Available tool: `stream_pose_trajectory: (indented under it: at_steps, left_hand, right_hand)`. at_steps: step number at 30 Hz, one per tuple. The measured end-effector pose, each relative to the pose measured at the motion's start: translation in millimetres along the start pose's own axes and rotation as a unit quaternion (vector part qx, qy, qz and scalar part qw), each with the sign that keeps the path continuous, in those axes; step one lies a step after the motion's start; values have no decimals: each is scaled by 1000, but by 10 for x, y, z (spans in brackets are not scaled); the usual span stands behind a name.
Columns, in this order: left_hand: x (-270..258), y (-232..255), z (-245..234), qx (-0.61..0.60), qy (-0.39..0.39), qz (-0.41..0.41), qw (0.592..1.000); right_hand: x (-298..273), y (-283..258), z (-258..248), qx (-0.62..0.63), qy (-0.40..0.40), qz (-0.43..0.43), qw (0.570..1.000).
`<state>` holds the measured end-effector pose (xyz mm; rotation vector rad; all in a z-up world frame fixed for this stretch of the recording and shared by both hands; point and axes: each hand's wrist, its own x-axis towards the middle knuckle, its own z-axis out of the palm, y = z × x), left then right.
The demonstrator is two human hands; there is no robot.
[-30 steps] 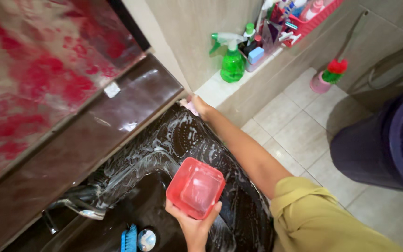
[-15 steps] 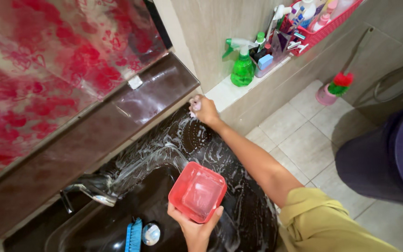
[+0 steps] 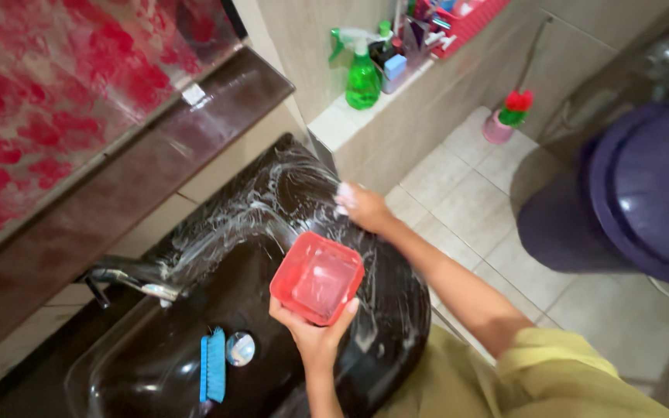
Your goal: The person cleans a bathroom sink area using a white cloth and a blue scrubbing brush. They wipe the countertop and the sink basin, then use a red container to scoop soapy water and scrub the sink surface. The person also rinses the cloth in a purple pitcher.
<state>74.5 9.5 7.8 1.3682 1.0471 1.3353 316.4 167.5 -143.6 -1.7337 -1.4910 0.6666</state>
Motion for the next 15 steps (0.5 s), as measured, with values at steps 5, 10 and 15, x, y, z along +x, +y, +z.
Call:
stream_pose_trajectory:
  at_steps: [5,10,15]
  left_hand:
    - [-176,101,-54,-50,-33,-3,998]
    - [-322,218,-97,-78,-64,19,995]
    - [-605,292,-202,-78,-82,33,993]
  right_hand:
    - [-1219,737,-278,293,-27,231,927]
    - [-2104,555,-150,193,76,241,948]
    - [-2215,559,-96,359,180,149,904]
